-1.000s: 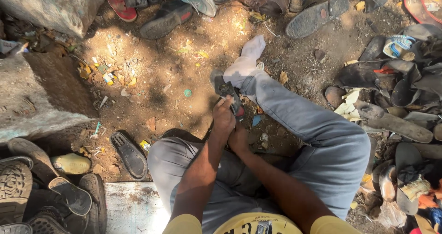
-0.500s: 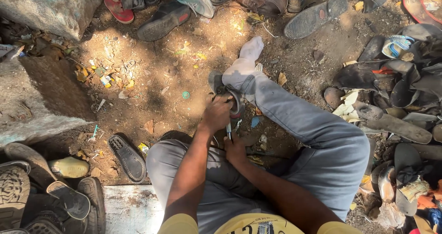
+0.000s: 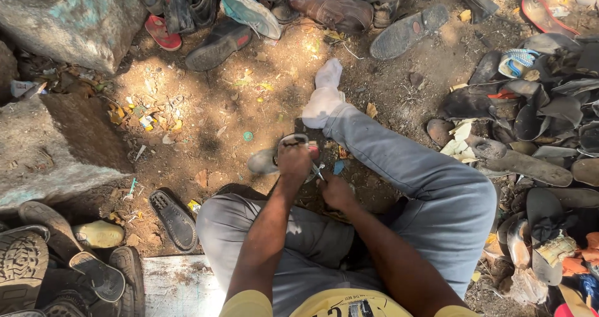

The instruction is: The person sits on the ground and uses a knife to cut and separate the sole from the upper of several worn shoes. They handle each shoe individually, prying apart the layers and removing the sole before setting the shoe aside.

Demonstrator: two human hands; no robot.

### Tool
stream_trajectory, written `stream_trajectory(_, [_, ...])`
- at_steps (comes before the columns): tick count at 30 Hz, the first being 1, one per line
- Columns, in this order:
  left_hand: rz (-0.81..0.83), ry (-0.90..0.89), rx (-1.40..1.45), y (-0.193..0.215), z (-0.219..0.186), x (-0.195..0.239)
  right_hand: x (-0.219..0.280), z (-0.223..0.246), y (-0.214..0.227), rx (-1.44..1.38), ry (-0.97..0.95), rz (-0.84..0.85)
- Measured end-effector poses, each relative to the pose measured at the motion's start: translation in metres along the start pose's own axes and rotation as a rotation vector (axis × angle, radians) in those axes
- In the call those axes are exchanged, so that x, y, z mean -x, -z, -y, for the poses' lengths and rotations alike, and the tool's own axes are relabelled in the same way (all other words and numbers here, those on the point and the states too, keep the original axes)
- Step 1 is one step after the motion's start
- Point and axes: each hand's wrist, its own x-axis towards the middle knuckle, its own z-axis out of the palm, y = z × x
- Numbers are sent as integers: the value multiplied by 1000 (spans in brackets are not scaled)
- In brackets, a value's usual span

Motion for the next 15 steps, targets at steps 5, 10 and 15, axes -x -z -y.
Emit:
stream_trajectory(5, [-262, 132, 566, 12, 10, -14, -29, 4, 42, 7, 71, 95])
stream_trajectory(10, [-205, 239, 1013, 42, 13, -16, -35, 13, 17, 26, 56, -10])
stream_trajectory(15, [-151, 317, 1050, 37, 14, -12, -56, 28, -13, -20, 92, -77])
